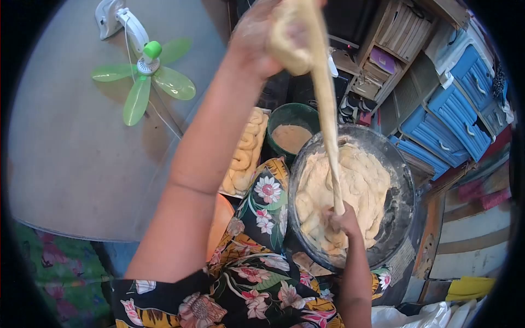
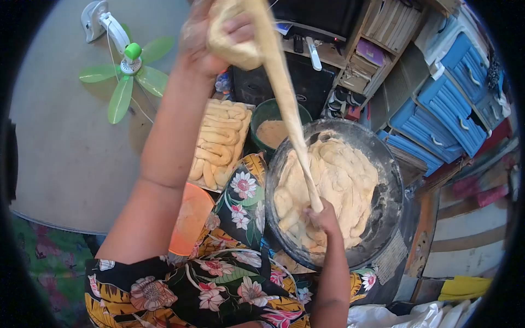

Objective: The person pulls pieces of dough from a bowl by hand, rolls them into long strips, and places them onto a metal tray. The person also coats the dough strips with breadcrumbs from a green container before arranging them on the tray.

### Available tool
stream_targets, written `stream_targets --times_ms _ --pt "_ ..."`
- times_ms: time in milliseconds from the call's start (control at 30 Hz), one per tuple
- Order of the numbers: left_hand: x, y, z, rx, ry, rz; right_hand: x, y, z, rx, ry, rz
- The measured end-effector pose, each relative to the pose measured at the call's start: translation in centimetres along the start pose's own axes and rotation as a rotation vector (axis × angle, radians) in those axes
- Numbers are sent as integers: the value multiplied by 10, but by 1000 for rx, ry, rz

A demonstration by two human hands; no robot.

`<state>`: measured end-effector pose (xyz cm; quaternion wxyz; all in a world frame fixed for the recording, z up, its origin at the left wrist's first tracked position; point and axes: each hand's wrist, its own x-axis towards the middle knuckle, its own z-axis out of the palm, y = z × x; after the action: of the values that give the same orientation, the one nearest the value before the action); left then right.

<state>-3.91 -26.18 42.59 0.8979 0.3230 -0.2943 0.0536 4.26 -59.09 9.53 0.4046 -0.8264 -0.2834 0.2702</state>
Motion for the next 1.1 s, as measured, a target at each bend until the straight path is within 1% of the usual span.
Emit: stream_targets --times_ms 33,67,100,167,200,233,300,333,367,433,467,500,533,567,600,633,667,700,733,767,800,867,933,967,1033,1100 --pt "-21 13 -22 269 98 204 -2 -7 -9 215 -29 3" --pt "-50 20 -21 198 201 192 -2 -15 -18 427 -59 2" --pt "-77 27 -30 203 269 239 -1 -20 -25 423 -62 -5" --pt "-133 38 -49 237 403 318 -3 -33 -33 947 -263 -173" --pt "-161 43 -55 264 472 345 -12 -66 -36 909 -400 -158" --pt "-188 52 -62 277 487 386 -6 -71 -29 912 -411 -150" --pt "-231 71 -64 271 602 527 5 -79 -17 169 -772 -51" --pt "-252 80 -61 288 660 592 13 -84 -8 -13 -848 -224" --pt "-272 87 -59 293 668 599 18 -91 -6 -15 -860 -226" --pt "-311 99 -57 526 852 730 21 -119 -12 411 -829 -85" --pt "-328 106 -53 528 867 728 25 -129 -15 469 -1006 172" --pt "-344 114 -48 559 831 750 33 -134 -7 470 -1016 179" --pt "-352 118 -43 591 791 775 42 -141 3 195 -1048 3" --pt "-358 119 -41 594 800 780 51 -152 15 -82 -1064 -175" --pt "-361 119 -37 732 865 742 52 -182 23 9 -981 -141" --pt "-362 117 -33 869 929 700 67 -191 36 93 -952 -200" --pt "-352 112 -25 981 1018 640 77 -210 52 230 -942 -164" --pt "-349 107 -27 981 1026 647 86 -232 71 130 -924 -308" --pt "-345 104 -30 1188 1230 526 99 -245 89 -2 -945 -427" --pt "-342 101 -32 1393 1429 384 109 -255 109 -158 -891 -548" --pt "-339 97 -37 1434 1476 355 128 -247 136 -209 -886 -551" --pt "-346 93 -58 1461 1498 347 154 -235 183 -338 -807 -544" --pt "-359 84 -85 1464 1534 290 162 -217 220 -648 -629 -404" --pt "-367 78 -97 1447 1548 241 164 -201 232 -644 -636 -405" --pt "-369 51 -112 1319 1675 100 170 -177 249 -876 -581 -236" --pt "-394 27 -148 1258 1650 61 179 -174 247 -883 -600 -228"
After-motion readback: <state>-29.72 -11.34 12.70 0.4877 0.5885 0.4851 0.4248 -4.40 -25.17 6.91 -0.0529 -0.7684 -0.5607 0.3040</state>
